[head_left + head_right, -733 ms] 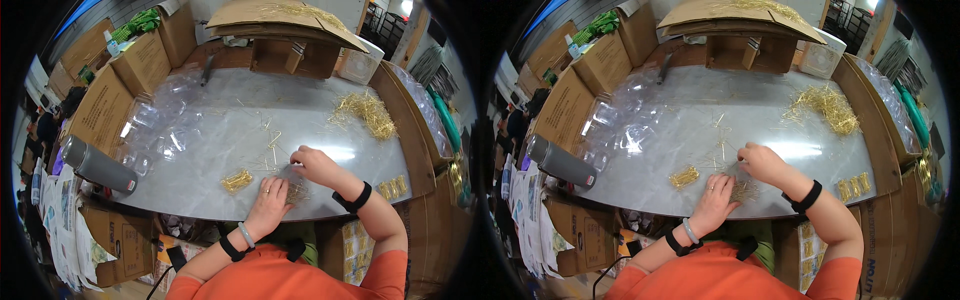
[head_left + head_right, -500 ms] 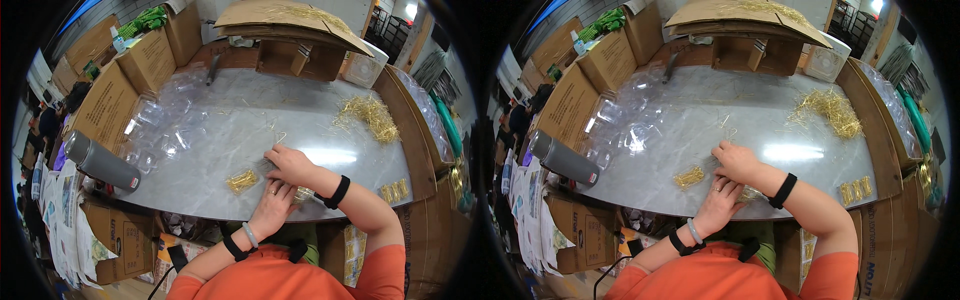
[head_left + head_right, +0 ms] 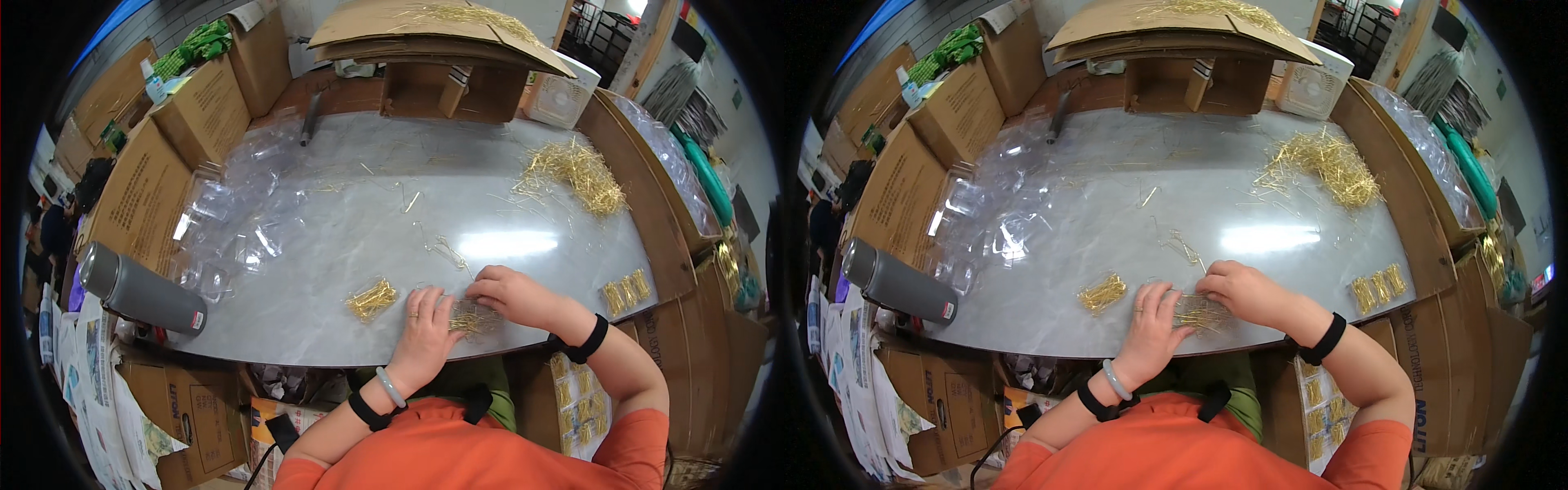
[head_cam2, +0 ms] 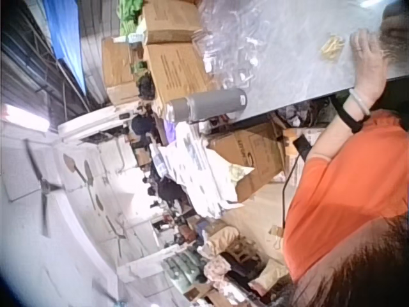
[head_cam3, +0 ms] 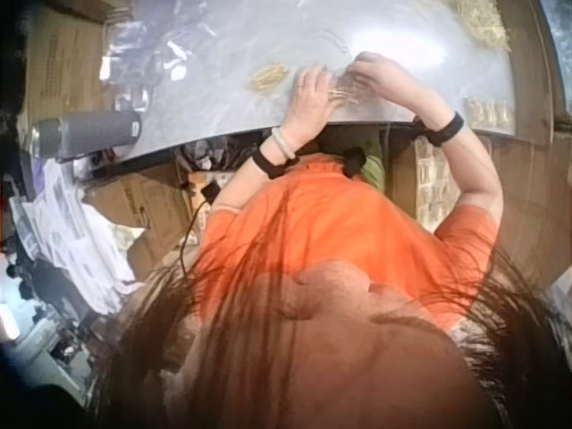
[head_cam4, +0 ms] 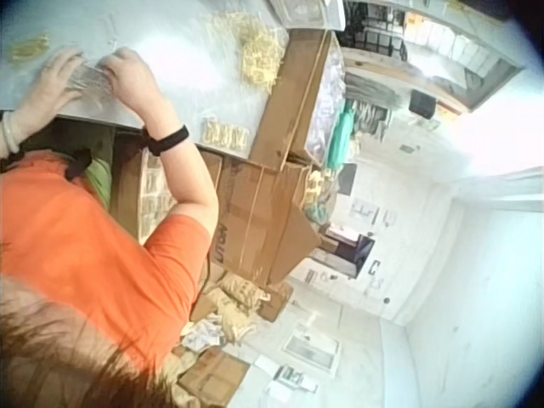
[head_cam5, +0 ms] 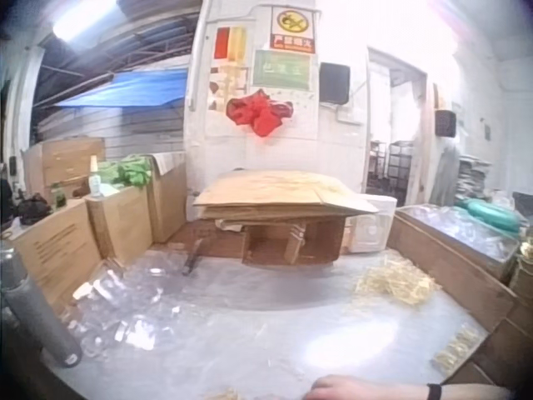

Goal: The recorder is bundling and organizing gold-colored metal wires on a workbench.

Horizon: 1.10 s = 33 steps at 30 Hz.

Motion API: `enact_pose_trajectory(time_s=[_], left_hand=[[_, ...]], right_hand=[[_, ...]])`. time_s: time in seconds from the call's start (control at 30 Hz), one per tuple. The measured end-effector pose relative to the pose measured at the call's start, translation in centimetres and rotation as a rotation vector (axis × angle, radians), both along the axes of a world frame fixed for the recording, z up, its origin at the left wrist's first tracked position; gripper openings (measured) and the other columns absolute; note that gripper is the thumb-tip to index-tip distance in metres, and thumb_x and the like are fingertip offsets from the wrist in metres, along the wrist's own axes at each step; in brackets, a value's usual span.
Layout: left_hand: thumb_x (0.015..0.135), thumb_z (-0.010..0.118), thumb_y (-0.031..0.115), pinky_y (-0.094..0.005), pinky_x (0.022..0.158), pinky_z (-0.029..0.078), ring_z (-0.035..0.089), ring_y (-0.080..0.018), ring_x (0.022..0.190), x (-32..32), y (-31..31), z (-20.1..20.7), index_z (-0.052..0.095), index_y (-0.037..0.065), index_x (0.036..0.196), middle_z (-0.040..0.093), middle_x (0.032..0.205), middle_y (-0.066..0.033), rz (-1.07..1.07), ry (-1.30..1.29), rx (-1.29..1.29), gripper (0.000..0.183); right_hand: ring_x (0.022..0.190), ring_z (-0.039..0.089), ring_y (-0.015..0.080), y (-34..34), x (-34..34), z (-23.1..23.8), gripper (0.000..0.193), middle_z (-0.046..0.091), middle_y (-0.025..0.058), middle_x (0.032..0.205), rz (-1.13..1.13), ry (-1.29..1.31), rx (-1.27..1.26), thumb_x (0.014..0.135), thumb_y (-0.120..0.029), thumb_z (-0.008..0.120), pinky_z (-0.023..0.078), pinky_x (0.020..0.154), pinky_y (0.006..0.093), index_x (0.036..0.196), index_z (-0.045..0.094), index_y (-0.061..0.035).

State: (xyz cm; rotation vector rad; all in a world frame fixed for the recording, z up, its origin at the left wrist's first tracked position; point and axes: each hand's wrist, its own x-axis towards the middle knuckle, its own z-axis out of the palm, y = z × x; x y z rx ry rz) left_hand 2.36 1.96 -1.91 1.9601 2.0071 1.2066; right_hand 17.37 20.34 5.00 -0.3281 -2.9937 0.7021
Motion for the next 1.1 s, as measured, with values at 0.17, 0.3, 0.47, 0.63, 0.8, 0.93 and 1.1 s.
enact_pose_trajectory(time_s=[0.17, 0.3, 0.47, 0.63, 0.8, 0.93, 1.1], left_hand=[[0.083, 0.081, 0.039, -0.0587, 0.121, 0.025, 0.029, -0.0459, 0.147, -0.9, -0.1, 1.2, 0.041, -0.006, 0.148, 0.038, 0.152, -0.0235, -0.069, 0.067, -0.118, 0.088], [0.084, 0.079, 0.046, -0.0579, 0.122, 0.024, 0.031, -0.0435, 0.148, -0.6, 0.3, 1.7, 0.041, -0.005, 0.150, 0.041, 0.153, -0.0211, -0.131, 0.167, -0.202, 0.091], [0.087, 0.077, 0.037, -0.0553, 0.121, 0.028, 0.040, -0.0391, 0.142, 0.0, 0.0, 1.4, 0.047, -0.001, 0.147, 0.050, 0.148, -0.0146, -0.138, 0.187, -0.168, 0.077], [0.089, 0.074, 0.029, -0.0544, 0.117, 0.034, 0.047, -0.0386, 0.133, -0.1, -0.1, 1.9, 0.053, 0.000, 0.142, 0.055, 0.143, -0.0140, -0.143, 0.204, -0.117, 0.064], [0.089, 0.074, 0.026, -0.0539, 0.117, 0.035, 0.048, -0.0399, 0.132, -0.2, 0.0, 2.3, 0.051, -0.003, 0.143, 0.053, 0.145, -0.0173, -0.155, 0.189, -0.094, 0.066], [0.087, 0.078, 0.025, -0.0538, 0.119, 0.032, 0.040, -0.0436, 0.140, -0.3, -0.2, 1.5, 0.038, -0.005, 0.152, 0.041, 0.153, -0.0241, -0.114, 0.036, -0.065, 0.082], [0.084, 0.082, 0.027, -0.0544, 0.122, 0.027, 0.029, -0.0462, 0.147, -0.6, -0.4, 1.0, 0.025, -0.008, 0.156, 0.029, 0.159, -0.0274, -0.078, 0.058, -0.043, 0.098]], right_hand=[[0.110, 0.059, 0.0342, -3.5, 3.5, 1.9, 0.036, 0.064, 0.0109, 0.124, -0.148, 0.035, 0.209, 0.090, -0.019, 0.075, 0.051, 0.097, 0.0429, 0.123, 0.067, -0.0083], [0.109, 0.059, 0.0324, -6.0, 4.3, -0.8, 0.041, 0.063, 0.0092, 0.126, -0.163, 0.132, 0.164, 0.085, -0.016, 0.077, 0.051, 0.096, 0.0428, 0.123, 0.067, -0.0081], [0.100, 0.063, 0.0314, -7.3, 3.6, -3.9, 0.038, 0.067, 0.0112, 0.115, -0.235, 0.366, 0.126, 0.081, -0.011, 0.078, 0.054, 0.088, 0.0407, 0.117, 0.068, -0.0058], [0.095, 0.066, 0.0380, -3.6, 2.8, -1.1, 0.029, 0.067, 0.0171, 0.108, -0.346, 0.270, -0.060, 0.086, -0.015, 0.077, 0.055, 0.082, 0.0446, 0.110, 0.069, -0.0003], [0.101, 0.065, 0.0391, 2.1, -3.4, 0.0, 0.034, 0.066, 0.0182, 0.105, -0.375, 0.047, 0.034, 0.085, -0.025, 0.079, 0.055, 0.084, 0.0448, 0.107, 0.070, -0.0011], [0.104, 0.063, 0.0382, 3.0, -6.3, -1.8, 0.025, 0.065, 0.0143, 0.105, -0.250, 0.113, 0.103, 0.084, -0.019, 0.076, 0.054, 0.089, 0.0447, 0.104, 0.070, -0.0047], [0.100, 0.062, 0.0356, 1.2, -4.5, -2.0, 0.020, 0.065, 0.0110, 0.103, -0.011, 0.135, 0.057, 0.084, -0.006, 0.069, 0.053, 0.087, 0.0432, 0.104, 0.071, -0.0088]])
